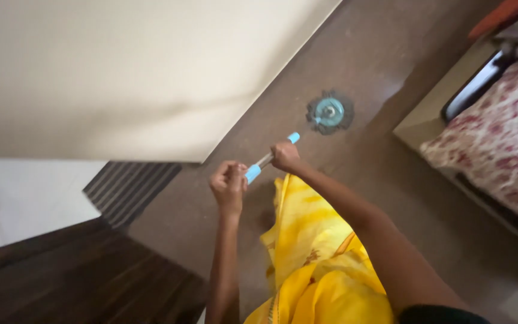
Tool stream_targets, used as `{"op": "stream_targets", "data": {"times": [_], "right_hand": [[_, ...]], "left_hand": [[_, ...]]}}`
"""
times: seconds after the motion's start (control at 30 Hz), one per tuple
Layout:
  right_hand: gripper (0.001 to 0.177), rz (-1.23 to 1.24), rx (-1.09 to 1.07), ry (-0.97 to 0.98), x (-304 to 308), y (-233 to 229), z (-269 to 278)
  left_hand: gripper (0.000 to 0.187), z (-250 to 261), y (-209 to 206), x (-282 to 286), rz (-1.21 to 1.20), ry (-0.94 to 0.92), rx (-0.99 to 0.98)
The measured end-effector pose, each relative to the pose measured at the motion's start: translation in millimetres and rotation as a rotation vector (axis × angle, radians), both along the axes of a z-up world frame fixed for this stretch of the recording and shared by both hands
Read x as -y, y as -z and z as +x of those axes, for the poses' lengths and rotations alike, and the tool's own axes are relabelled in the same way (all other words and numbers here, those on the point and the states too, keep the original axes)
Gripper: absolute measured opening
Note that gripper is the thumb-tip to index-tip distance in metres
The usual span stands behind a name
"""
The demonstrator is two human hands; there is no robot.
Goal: Mop the floor of a bedroom using a spray mop.
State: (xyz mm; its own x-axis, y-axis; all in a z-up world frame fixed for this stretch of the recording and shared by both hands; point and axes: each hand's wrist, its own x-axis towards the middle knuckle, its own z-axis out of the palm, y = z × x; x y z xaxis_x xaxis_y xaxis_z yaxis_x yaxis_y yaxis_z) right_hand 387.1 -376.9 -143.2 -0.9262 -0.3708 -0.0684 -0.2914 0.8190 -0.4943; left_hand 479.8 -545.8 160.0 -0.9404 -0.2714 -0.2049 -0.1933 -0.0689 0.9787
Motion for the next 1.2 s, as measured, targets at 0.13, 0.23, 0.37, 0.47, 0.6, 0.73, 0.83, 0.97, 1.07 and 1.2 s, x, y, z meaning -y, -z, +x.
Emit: {"op": "stream_targets", "data": {"times": [0.13,0.23,0.37,0.47,0.6,0.73,0.83,0.97,1.07,1.2], "right_hand": [[0.01,-0.049,0.058,-0.121,94,-29,29],[0.01,-0.025,0.068,-0.209,141,-34,49],[0.013,-0.017,0.051,-0.219,153,-43,52],[0.013,0.015,0.056,-0.166,139,-45,53],[0.013,0.007,-0.018,-0.057,97,-46,65],[0.013,0.024,-0.1,0.017,27,-38,67],[0.012,0.064,-0.039,0.103,-40,-10,75],[0.011,0.0,-0.171,0.148,-133,-28,89],[0.011,-0.047,-0.304,0.157,-189,-40,90],[0.01,-0.063,-0.257,0.193,-224,-46,103]], "left_hand": [[0.018,62,18,75,0.036,-0.15,-0.083],[0.017,86,17,111,-0.022,-0.249,-0.059],[0.026,85,19,132,-0.006,-0.308,-0.151],[0.024,72,15,125,-0.002,-0.304,-0.079],[0.018,69,22,96,-0.001,-0.163,-0.09],[0.017,60,40,45,0.02,-0.059,-0.066],[0.015,57,67,-10,0.152,0.012,-0.052],[0.017,54,75,-99,0.182,0.111,0.018],[0.016,48,71,-157,0.198,0.138,0.012],[0.016,50,34,-196,0.184,0.173,0.113]]}}
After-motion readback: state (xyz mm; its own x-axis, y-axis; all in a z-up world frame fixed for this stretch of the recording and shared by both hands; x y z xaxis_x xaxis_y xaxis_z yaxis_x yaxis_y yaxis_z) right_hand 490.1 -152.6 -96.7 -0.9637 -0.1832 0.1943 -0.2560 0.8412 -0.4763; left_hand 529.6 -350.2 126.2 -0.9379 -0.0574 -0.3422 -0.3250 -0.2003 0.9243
